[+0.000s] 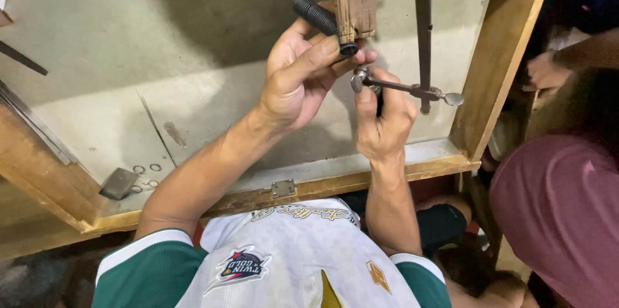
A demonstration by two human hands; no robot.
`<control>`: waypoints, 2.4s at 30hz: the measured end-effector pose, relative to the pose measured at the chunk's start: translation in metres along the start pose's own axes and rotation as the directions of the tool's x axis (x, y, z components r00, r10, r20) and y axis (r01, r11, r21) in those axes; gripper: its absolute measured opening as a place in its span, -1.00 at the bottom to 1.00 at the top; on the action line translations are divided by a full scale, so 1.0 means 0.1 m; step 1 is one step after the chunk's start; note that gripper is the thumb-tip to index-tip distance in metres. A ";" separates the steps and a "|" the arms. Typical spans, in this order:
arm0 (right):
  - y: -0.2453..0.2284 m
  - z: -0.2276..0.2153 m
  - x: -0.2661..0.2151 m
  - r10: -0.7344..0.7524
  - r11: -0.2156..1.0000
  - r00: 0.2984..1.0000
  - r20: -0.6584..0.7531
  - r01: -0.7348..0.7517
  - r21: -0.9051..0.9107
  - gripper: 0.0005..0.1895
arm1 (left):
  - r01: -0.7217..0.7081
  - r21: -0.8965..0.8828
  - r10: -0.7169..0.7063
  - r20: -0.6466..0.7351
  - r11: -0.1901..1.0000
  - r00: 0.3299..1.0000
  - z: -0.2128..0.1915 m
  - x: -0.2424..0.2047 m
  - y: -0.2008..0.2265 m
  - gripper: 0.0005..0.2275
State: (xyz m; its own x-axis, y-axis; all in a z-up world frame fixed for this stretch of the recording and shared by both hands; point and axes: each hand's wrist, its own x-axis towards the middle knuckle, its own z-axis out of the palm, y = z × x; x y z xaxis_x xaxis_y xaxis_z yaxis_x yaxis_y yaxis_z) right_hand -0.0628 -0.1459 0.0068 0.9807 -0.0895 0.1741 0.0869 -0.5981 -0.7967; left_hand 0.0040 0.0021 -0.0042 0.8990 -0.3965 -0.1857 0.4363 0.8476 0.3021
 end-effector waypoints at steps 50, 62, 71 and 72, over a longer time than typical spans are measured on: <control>-0.06 0.32 -0.56 0.011 0.999 0.988 -0.153 -0.005 0.039 -0.62 | 0.045 0.028 -0.043 -0.067 0.999 0.997 -0.01 -0.02 -0.01 -0.58; -0.44 0.15 -0.45 0.079 0.996 0.995 -0.068 -0.075 0.050 -0.62 | 0.029 0.001 -0.029 -0.061 1.000 0.998 -0.03 -0.03 -0.03 -0.61; -0.59 0.14 -0.37 0.135 0.987 0.989 -0.060 -0.129 0.095 -0.62 | 0.048 -0.005 -0.049 -0.102 0.999 0.994 -0.02 -0.03 -0.05 -0.62; -0.59 0.14 -0.36 0.123 0.988 0.991 -0.059 -0.117 0.102 -0.62 | 0.066 0.016 -0.064 -0.120 0.998 0.991 0.00 -0.02 -0.04 -0.66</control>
State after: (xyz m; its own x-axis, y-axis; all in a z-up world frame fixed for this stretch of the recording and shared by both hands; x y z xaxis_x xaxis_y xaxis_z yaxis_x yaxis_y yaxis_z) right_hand -0.1006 -0.0962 0.0398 0.9719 -0.2091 0.1083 -0.0110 -0.4996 -0.8662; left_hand 0.0000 -0.0004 -0.0047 0.8584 -0.4044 -0.3157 0.4952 0.8139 0.3040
